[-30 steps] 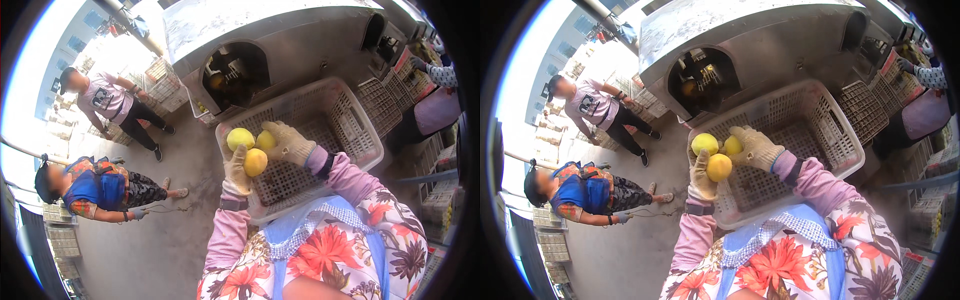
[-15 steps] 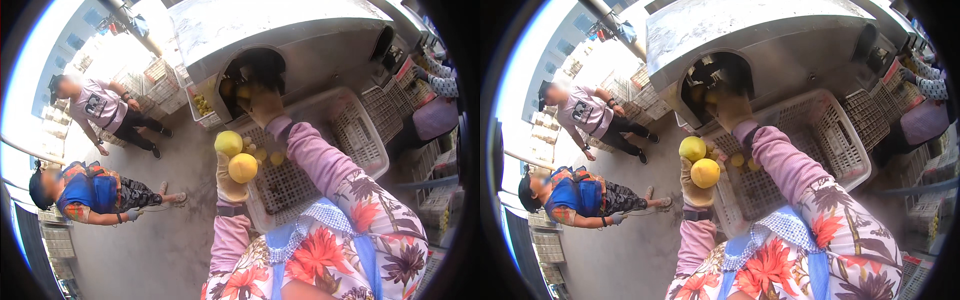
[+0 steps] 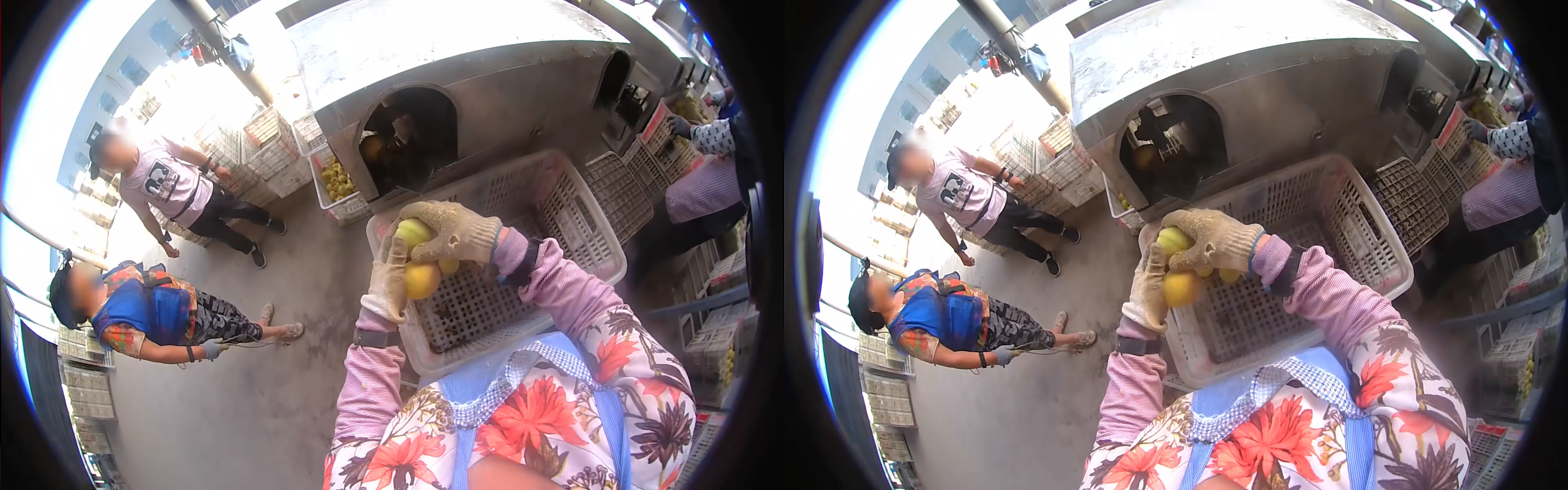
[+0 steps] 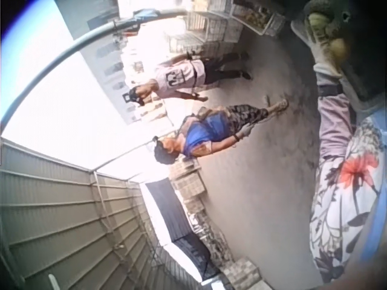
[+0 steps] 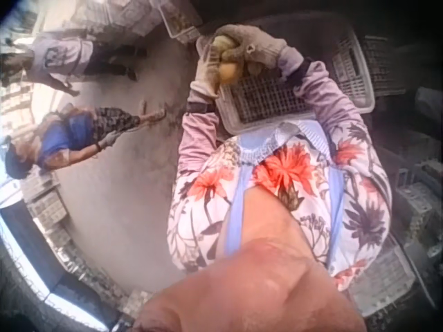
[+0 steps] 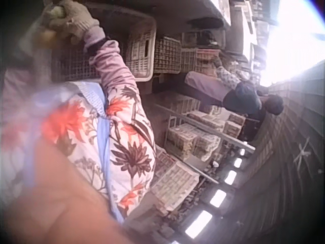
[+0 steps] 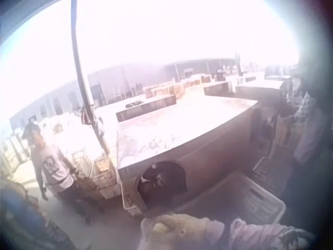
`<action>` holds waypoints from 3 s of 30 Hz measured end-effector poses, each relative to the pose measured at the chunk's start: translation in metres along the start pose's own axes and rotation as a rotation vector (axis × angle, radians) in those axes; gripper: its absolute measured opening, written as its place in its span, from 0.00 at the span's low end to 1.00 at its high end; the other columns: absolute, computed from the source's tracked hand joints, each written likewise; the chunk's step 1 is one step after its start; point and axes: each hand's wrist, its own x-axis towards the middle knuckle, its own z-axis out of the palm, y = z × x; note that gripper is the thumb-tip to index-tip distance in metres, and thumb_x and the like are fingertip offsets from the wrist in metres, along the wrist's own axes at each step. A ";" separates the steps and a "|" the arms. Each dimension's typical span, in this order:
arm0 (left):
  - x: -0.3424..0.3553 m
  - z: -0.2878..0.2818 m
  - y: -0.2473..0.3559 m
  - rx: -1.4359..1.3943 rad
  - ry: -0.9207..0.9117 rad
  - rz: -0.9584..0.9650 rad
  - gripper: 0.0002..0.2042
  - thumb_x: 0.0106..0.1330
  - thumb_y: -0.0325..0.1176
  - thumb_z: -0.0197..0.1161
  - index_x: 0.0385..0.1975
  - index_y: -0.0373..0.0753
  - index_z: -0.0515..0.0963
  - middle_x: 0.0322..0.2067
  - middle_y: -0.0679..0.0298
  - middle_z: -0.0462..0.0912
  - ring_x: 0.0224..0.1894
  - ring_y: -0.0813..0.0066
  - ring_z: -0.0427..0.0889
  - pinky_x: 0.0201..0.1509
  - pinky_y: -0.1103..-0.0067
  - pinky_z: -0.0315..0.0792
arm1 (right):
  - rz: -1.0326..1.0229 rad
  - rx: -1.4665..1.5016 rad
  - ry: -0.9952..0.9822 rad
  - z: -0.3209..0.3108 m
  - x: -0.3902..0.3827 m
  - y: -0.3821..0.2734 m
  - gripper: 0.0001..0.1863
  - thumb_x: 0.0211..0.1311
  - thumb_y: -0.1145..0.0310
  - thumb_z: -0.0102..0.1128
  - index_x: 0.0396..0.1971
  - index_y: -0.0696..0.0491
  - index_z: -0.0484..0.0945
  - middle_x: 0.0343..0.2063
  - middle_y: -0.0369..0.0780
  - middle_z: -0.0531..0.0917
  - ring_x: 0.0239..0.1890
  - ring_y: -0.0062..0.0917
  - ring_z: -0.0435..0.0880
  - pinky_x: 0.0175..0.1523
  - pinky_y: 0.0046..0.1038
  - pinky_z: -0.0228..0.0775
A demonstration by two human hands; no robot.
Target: The person picks yellow citrus fruits from a white plastic crate and places them into a processing machine. The person repeats this action continuously, handling the fruit one at a time or in small groups.
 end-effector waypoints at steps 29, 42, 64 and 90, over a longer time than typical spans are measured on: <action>0.038 0.009 -0.062 -0.213 0.123 0.101 0.25 0.77 0.45 0.57 0.69 0.45 0.63 0.64 0.55 0.70 0.68 0.58 0.70 0.69 0.58 0.70 | 0.186 -0.358 0.546 0.004 0.051 0.049 0.43 0.57 0.45 0.72 0.69 0.51 0.68 0.55 0.54 0.80 0.57 0.50 0.80 0.64 0.44 0.71; 0.065 -0.003 -0.206 1.425 0.111 -0.407 0.24 0.71 0.35 0.58 0.67 0.44 0.69 0.58 0.57 0.78 0.57 0.60 0.79 0.59 0.65 0.74 | -0.231 -0.190 0.701 -0.024 0.078 0.070 0.33 0.67 0.46 0.63 0.63 0.52 0.73 0.51 0.51 0.84 0.54 0.46 0.84 0.58 0.46 0.77; 0.063 0.016 -0.186 1.021 0.328 0.341 0.28 0.63 0.29 0.76 0.62 0.36 0.72 0.56 0.55 0.79 0.54 0.62 0.81 0.57 0.72 0.79 | 0.298 0.876 0.048 0.011 -0.046 0.171 0.36 0.69 0.63 0.60 0.74 0.56 0.61 0.64 0.48 0.76 0.63 0.40 0.79 0.67 0.42 0.72; 0.018 0.008 -0.038 -0.386 0.572 0.214 0.27 0.71 0.26 0.67 0.67 0.47 0.65 0.62 0.57 0.73 0.59 0.59 0.79 0.56 0.63 0.86 | -0.050 -0.372 0.574 -0.015 0.112 0.083 0.33 0.63 0.47 0.70 0.60 0.54 0.75 0.48 0.50 0.87 0.47 0.49 0.86 0.55 0.44 0.78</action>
